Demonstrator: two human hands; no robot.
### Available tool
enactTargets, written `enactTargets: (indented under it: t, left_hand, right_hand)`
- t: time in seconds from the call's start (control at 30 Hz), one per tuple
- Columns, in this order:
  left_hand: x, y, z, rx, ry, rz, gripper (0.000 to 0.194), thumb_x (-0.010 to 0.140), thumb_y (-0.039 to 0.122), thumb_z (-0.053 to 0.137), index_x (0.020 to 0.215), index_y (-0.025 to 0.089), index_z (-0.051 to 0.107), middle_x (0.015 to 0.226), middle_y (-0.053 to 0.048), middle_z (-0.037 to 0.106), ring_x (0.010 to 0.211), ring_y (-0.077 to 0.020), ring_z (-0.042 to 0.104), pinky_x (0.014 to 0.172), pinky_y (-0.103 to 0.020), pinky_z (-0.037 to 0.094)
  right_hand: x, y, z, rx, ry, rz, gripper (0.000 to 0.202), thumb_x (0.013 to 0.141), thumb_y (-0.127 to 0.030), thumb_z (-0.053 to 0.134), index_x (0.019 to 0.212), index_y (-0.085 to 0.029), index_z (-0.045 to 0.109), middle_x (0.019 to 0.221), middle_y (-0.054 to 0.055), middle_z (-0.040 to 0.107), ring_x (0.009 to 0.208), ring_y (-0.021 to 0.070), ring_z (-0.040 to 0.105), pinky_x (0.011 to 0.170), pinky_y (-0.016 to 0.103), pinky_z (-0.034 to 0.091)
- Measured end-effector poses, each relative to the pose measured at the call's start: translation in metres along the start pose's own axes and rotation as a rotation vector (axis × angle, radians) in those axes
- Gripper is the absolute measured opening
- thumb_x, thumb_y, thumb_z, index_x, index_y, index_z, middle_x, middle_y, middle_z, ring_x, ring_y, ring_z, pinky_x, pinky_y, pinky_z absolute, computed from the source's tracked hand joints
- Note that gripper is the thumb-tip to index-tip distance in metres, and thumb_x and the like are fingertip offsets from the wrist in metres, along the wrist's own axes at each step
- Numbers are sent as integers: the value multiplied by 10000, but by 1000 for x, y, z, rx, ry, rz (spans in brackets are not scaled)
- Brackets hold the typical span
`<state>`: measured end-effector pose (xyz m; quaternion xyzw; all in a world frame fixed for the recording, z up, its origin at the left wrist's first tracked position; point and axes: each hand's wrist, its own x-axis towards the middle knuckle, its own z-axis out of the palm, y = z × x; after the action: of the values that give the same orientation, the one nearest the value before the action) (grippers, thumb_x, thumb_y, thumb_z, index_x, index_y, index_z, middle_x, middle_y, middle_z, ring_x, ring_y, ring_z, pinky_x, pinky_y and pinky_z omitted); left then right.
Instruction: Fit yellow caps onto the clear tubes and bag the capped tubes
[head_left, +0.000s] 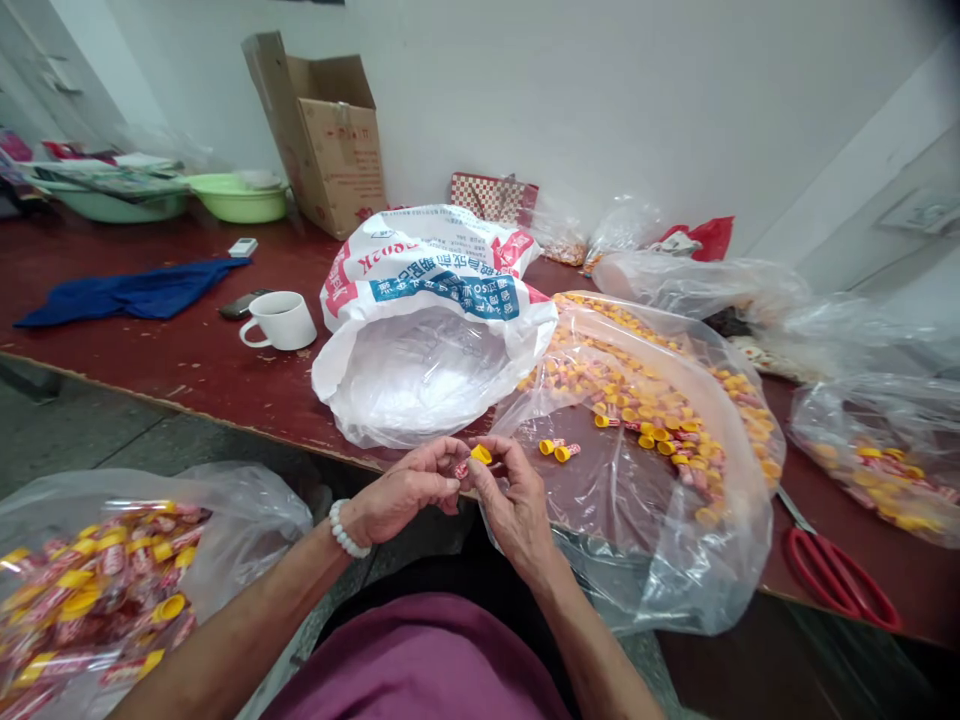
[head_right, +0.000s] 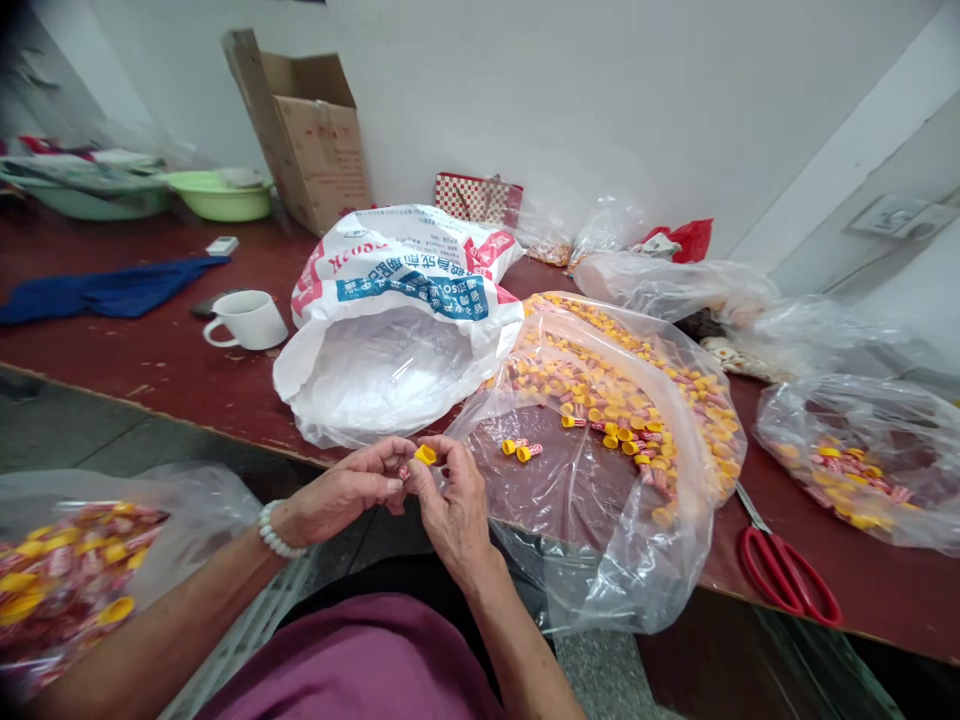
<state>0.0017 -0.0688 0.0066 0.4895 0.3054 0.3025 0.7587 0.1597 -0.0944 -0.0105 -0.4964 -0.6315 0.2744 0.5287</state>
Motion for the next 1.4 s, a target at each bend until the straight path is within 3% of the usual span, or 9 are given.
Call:
enactTargets:
  t: [0.1,0.2,0.47,0.67,0.83,1.0,1.17,1.3,1.4]
  left_hand:
    - [5,-3,2,-165,63,-48,272,816,394,522,959,166,563,761,-6,518,589,-95,465,520,-210,374]
    - [11,-6,3,-180,155,-54,464,839,563,413,777,136,584,685,-11,507,502,-83,422,429,-202,305]
    - [22,-7,-16,-210,403,17,283,747,352,549,559,141,527,447,50,326,335,-60,280,349,-201,170]
    - [26,11,-29,-475,243,-187,351,789,466,500,643,152,557,482,25,404,374,-101,376,355,-207,232]
    - [27,9,-24,-522,90,-241,431,817,539,455,705,140,571,524,20,411,403,-101,408,361,-197,250]
    - [25,3,-4,-479,69,-268,459,806,605,443,820,161,560,553,20,444,389,-87,404,332,-163,193]
    - [26,-4,11,-425,170,-347,446,764,617,503,709,178,451,505,57,391,312,-38,279,310,-149,109]
    - [27,1,8,-272,224,-228,345,770,528,549,798,188,498,534,55,425,346,-38,319,324,-138,113]
    - [26,10,-3,-224,284,-122,259,779,446,537,845,195,524,515,62,397,354,-42,309,334,-136,109]
  right_hand:
    - [-4,-7,-5,-110,-94,-112,289,876,-329,528,1149,-235,542,1278,76,509,1182,212,463,933,374,411]
    - [-7,-8,-6,-109,-30,-124,400,866,-345,538,1246,-240,467,1334,93,447,1118,207,494,887,370,444]
    - [4,45,-55,-323,268,13,339,881,-372,485,1165,-192,525,1046,92,589,857,182,578,794,377,486]
    - [14,84,-84,-703,301,-52,387,857,-427,481,1119,-153,559,1083,134,616,1033,259,553,913,485,424]
    - [10,42,-63,-577,304,-204,344,864,-311,522,1186,-189,526,1121,106,599,1047,222,541,901,424,451]
    - [7,-4,-24,-419,-41,-334,490,826,-285,590,1292,-225,452,1264,101,529,1168,238,469,981,440,394]
    - [5,-8,-6,-360,-248,-364,393,800,-280,612,1183,-223,542,1216,77,580,1109,238,504,971,447,390]
    - [5,-8,-15,-281,-249,-296,400,827,-267,582,1220,-231,515,1300,84,511,1180,224,469,986,422,394]
    - [7,5,-34,-277,-71,-167,422,860,-282,540,1272,-225,467,1256,98,540,1111,209,525,923,395,447]
